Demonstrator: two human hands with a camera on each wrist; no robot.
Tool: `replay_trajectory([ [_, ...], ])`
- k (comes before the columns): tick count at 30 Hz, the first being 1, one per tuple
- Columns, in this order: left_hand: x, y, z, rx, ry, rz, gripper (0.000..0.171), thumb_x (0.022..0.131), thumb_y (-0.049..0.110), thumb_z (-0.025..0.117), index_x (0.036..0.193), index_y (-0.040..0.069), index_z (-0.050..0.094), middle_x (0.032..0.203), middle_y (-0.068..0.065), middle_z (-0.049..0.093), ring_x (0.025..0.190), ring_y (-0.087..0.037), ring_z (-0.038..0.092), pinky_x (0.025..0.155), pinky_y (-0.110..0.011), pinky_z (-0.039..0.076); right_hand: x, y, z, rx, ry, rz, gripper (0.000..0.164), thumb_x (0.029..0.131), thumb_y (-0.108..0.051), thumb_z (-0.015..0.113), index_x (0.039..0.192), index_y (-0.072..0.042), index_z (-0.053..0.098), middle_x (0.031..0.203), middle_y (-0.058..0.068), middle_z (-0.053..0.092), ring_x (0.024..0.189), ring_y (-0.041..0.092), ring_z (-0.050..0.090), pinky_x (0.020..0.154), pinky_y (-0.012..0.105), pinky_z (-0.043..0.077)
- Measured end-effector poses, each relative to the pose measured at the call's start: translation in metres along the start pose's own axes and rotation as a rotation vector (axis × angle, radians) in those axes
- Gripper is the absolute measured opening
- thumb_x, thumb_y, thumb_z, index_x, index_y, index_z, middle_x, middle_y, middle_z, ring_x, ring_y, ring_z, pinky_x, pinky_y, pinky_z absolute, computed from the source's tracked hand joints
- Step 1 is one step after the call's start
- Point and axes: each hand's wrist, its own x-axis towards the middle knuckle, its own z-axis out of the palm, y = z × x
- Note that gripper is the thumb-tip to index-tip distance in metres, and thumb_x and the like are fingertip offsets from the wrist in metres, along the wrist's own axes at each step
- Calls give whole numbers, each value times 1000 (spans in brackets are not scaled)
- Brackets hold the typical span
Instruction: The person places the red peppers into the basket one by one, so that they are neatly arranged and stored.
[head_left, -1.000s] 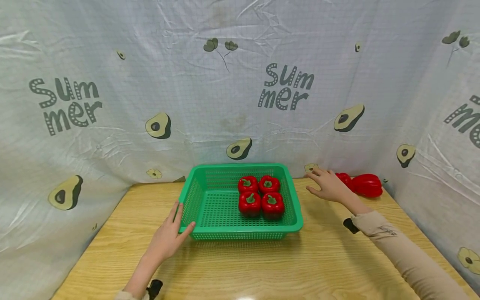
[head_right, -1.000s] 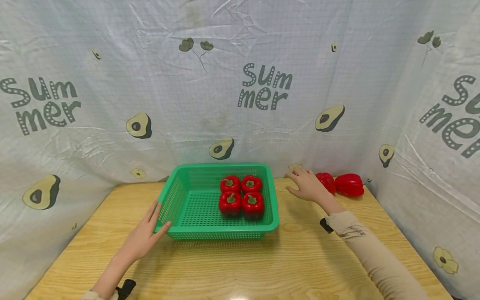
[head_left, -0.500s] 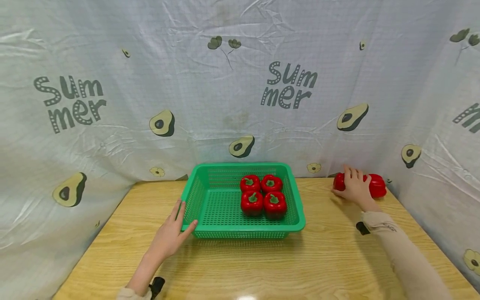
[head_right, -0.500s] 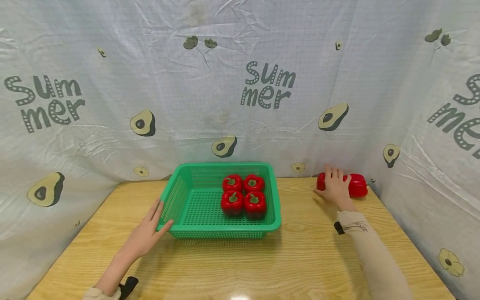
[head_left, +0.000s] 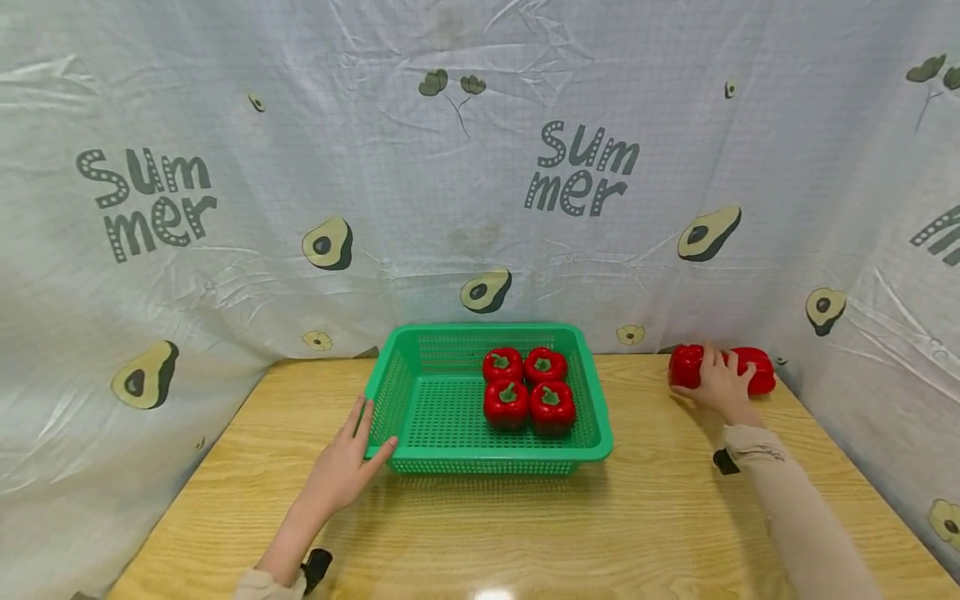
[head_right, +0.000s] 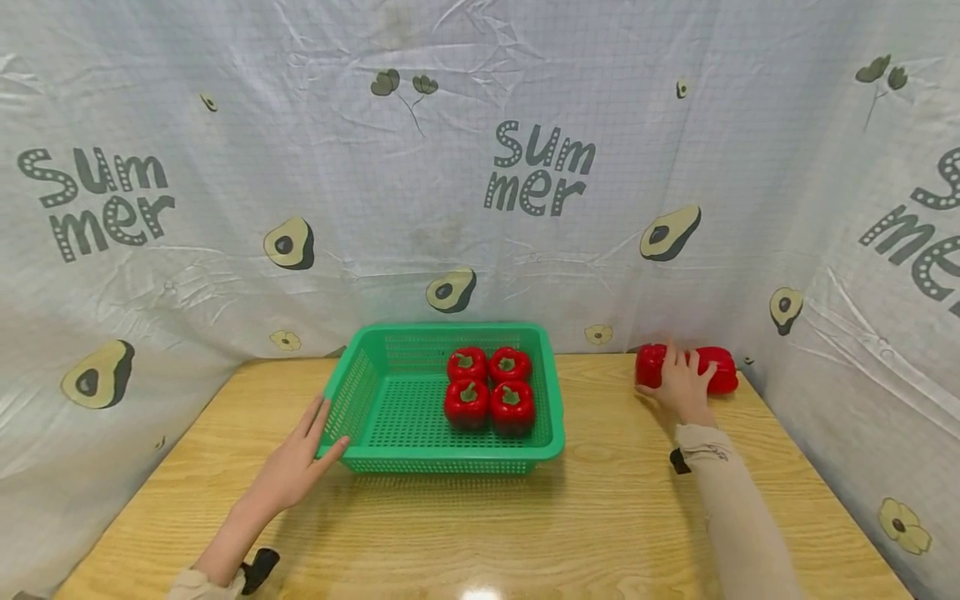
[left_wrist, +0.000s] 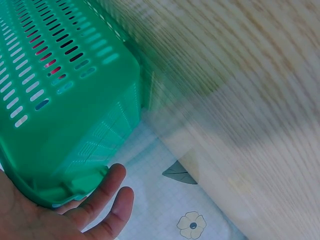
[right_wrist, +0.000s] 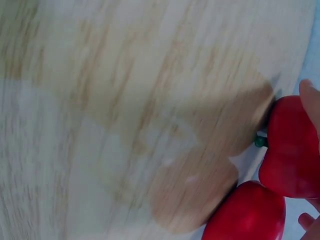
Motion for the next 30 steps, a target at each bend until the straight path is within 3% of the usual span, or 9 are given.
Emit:
replay_trajectory([
  [10, 0, 0, -1, -4, -3, 1, 75, 91, 47, 40, 141, -4, 16, 148, -23, 11, 121, -47, 37, 82, -53, 44, -5, 3, 8, 21, 18, -6, 85, 70, -26, 72, 127, 11, 20, 115, 39, 35, 108, 53, 22, 82, 72, 10],
  [20, 0, 0, -1, -17, -7, -7, 75, 91, 47, 40, 141, -3, 16, 148, -22, 11, 121, -47, 38, 77, -51, 46, -6, -3, 11, 50, 74, -115, 84, 63, -21, 78, 127, -3, 28, 114, 31, 32, 107, 50, 24, 78, 66, 15],
  [30, 0, 0, -2, -15, -7, -4, 75, 92, 47, 39, 141, -4, 15, 148, -22, 11, 121, -47, 37, 79, -52, 45, -9, -17, 3, 49, 133, -253, 86, 55, -14, 82, 128, -12, 36, 105, 30, 29, 90, 46, 36, 64, 52, 27],
])
